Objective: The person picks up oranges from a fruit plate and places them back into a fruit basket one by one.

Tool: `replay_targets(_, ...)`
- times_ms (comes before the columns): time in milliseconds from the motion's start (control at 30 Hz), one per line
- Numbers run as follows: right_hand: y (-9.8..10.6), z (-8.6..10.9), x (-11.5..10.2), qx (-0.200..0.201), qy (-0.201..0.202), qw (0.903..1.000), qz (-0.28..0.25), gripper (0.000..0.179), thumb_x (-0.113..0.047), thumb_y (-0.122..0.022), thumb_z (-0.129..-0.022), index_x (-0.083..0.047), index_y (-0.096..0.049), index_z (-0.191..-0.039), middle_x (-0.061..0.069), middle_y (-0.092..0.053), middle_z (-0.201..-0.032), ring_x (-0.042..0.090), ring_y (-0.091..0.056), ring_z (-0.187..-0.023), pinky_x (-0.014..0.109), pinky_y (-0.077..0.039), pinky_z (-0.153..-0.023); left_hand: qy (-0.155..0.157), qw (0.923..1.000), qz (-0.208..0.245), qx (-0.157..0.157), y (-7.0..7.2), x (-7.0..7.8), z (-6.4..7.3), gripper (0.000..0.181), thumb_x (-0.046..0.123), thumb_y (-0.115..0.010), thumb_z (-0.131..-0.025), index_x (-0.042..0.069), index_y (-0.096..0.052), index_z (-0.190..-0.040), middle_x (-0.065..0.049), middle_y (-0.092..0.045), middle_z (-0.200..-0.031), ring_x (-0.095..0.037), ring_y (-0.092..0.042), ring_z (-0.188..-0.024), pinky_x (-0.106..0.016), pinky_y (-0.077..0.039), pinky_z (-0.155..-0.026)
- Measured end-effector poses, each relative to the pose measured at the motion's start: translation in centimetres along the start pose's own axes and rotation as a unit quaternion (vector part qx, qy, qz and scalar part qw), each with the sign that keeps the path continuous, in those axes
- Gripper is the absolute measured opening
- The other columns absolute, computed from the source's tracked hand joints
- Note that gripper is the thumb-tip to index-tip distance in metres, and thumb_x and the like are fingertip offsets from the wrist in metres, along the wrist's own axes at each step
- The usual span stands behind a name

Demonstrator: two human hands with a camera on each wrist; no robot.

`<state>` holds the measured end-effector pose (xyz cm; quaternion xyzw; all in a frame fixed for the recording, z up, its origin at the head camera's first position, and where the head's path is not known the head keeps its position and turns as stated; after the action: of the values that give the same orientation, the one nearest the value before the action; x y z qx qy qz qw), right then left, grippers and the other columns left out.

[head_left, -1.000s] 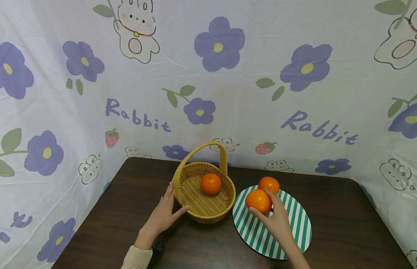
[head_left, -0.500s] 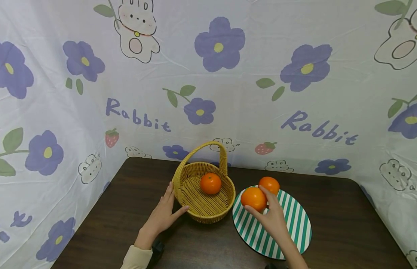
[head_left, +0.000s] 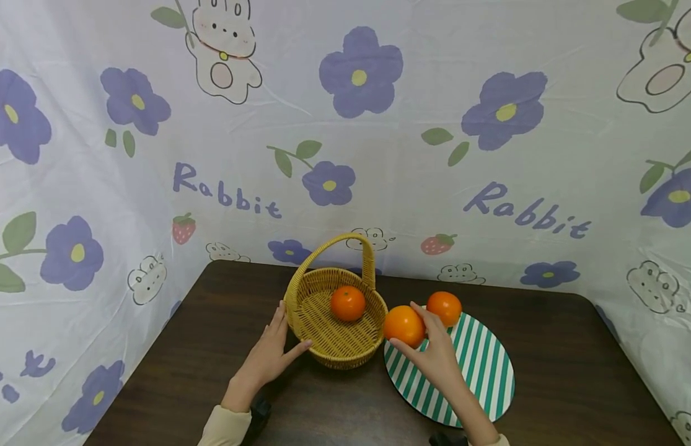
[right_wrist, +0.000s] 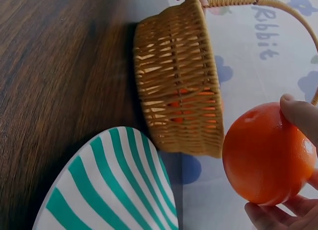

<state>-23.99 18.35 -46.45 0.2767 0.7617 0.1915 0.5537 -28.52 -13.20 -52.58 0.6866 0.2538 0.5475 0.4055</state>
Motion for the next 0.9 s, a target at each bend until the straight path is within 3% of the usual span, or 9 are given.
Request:
replay_targets(233,-0.8,-0.1,-0.8,-0.005,0.023,0.9997,-0.008,0.077,-0.041,-0.078,-0.072,-0.022,-0.042,-0.138,0.01,-0.05,-0.123,0.027,-0.056,-0.104,0.047,-0.051,-0.083,0.001,1.0,0.002,0.005,0.0,0.0,0.0,0.093,0.063,-0.048,-0.086,0.021,0.005,-0.149,-0.002,0.011,-0.155,-0.023,-0.004,-0.143,-0.049,-0.014,-0.113)
replay_targets(900,-2.4,-1.0,-3.0,-0.021,0.067,0.9975,-0.008,0.075,-0.041,-0.076,-0.074,-0.019,-0.044,-0.138,0.007,-0.048,-0.13,0.026,-0.054,-0.11,0.045,-0.051,-0.086,0.011,0.9999,0.0,-0.005,-0.1,0.0,0.0,0.092,0.065,-0.046,-0.085,0.024,0.006,-0.149,0.001,0.012,-0.155,-0.021,-0.003,-0.143,-0.049,-0.014,-0.114)
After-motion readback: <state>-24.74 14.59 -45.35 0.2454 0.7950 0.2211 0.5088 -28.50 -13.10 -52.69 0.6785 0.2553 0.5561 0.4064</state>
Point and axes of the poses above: each hand's wrist, its own z-axis away from the middle knuckle, its own y-axis out of the back of the hand, x = y × z, the point moved 5 cm from there along -z, towards the middle knuckle
